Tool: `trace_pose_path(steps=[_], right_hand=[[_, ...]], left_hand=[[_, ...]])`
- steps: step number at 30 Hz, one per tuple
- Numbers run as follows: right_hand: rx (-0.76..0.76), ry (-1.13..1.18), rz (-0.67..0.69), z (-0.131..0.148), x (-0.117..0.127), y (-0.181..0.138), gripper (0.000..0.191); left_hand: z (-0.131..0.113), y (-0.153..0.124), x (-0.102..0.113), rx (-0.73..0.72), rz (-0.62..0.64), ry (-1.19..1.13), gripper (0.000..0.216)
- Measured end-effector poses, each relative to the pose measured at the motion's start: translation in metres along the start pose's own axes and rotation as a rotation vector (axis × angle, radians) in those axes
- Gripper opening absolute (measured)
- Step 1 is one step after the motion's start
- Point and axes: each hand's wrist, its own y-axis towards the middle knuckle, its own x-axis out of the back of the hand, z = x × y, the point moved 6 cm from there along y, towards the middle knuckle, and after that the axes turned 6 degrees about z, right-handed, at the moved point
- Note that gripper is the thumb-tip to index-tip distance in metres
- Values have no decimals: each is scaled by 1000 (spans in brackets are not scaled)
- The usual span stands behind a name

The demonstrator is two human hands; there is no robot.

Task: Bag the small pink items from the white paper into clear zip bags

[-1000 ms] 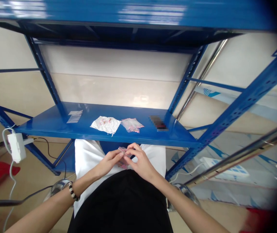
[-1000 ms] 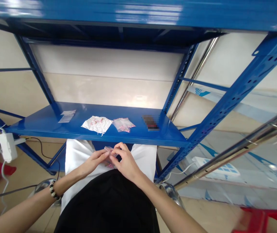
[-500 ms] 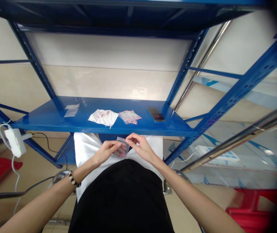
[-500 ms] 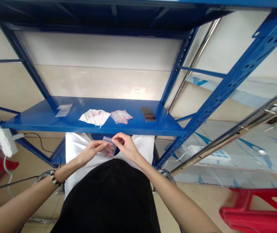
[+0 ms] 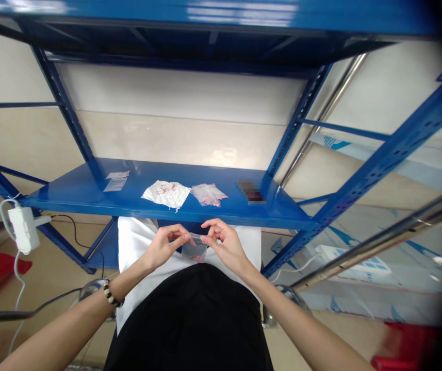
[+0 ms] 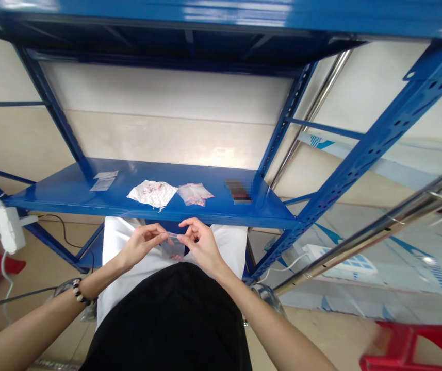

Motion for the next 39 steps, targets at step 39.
trace_pose_path(steps=[39], right_hand=[[-21,-71,271,3,-13,-3,46]], left_hand=[[-19,-15,2,-23,129,124,27]])
